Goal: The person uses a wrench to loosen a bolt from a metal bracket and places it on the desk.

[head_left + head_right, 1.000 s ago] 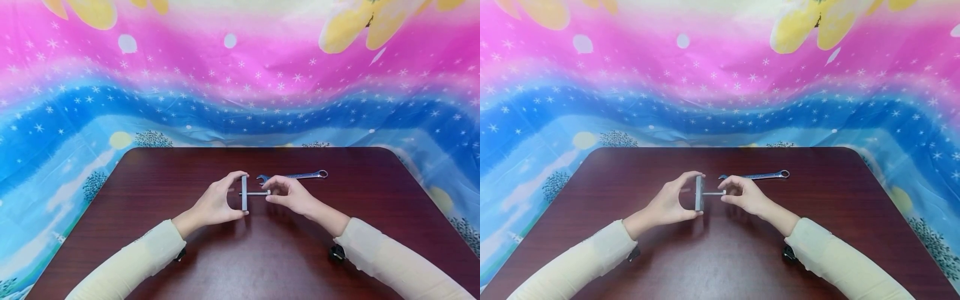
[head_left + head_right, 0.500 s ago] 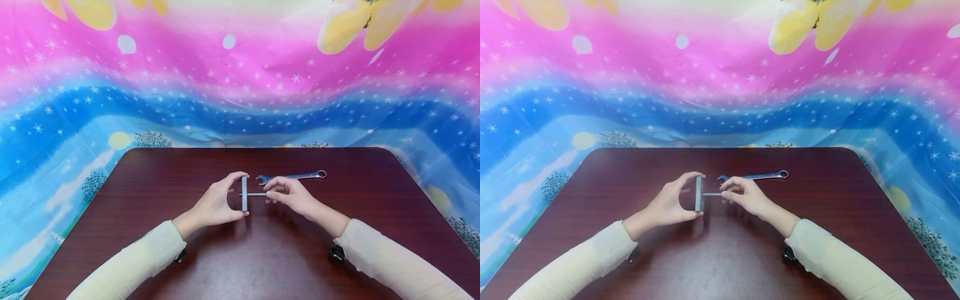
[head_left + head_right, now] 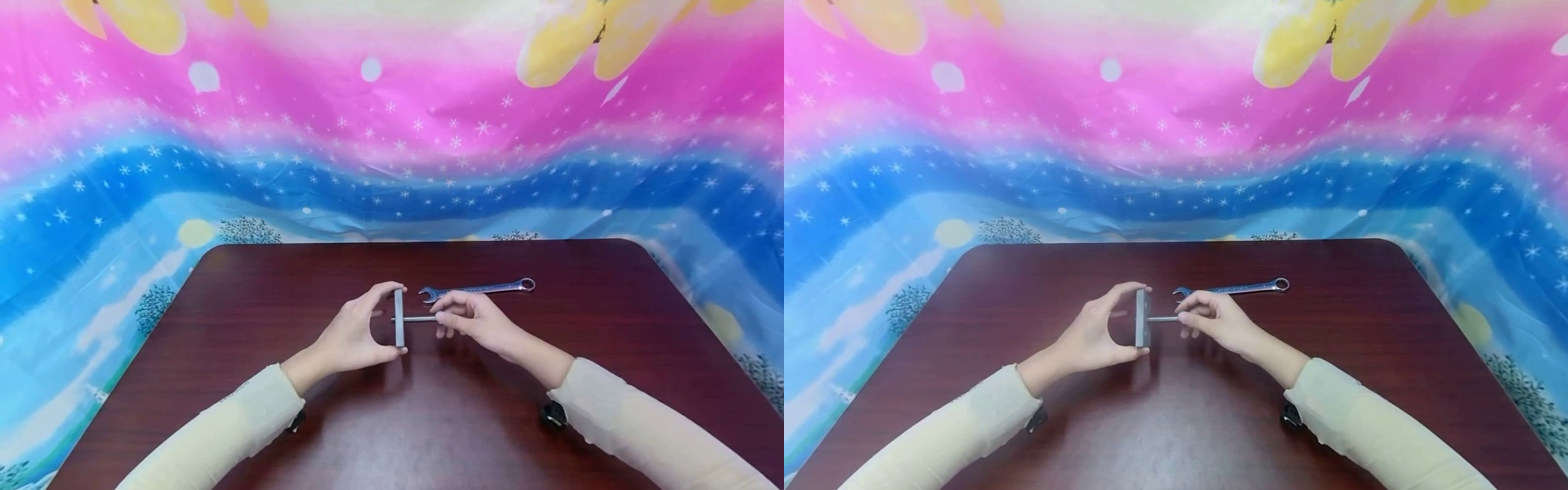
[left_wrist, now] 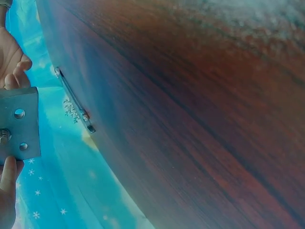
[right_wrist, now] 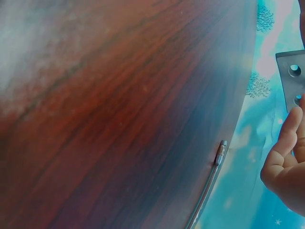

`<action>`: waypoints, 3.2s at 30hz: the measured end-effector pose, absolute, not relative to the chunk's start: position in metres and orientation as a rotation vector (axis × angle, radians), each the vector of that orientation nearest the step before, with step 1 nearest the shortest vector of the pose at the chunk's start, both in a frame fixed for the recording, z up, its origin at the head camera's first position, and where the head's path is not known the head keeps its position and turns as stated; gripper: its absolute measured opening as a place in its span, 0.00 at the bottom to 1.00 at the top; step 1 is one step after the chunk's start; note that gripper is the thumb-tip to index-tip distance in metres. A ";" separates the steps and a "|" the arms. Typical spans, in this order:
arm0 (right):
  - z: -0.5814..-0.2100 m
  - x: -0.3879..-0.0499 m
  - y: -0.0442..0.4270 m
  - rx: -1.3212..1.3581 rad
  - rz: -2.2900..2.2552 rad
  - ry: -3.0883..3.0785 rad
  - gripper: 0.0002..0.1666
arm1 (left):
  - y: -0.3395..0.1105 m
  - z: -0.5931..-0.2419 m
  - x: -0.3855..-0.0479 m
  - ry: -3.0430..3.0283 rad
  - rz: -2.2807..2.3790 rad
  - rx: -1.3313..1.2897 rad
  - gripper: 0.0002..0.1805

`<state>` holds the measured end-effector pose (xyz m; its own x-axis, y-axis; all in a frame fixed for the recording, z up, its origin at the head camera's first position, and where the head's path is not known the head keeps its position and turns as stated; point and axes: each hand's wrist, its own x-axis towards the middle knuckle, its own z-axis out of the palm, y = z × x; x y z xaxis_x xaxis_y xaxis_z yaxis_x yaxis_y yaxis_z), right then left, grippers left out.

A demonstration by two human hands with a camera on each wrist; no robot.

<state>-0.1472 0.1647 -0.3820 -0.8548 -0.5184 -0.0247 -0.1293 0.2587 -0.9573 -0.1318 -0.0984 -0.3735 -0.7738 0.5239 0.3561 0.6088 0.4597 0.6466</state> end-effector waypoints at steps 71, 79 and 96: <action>-0.387 -0.144 0.158 -0.606 -1.744 2.309 0.17 | -0.098 -0.377 -0.135 -2.585 -1.271 -0.955 0.49; -0.389 -0.145 0.159 -0.539 -1.752 2.287 0.12 | -0.098 -0.377 -0.135 -2.555 -1.300 -0.962 0.49; -0.386 -0.144 0.154 -0.543 -1.831 2.278 0.13 | -0.098 -0.376 -0.136 -2.551 -1.291 -0.938 0.50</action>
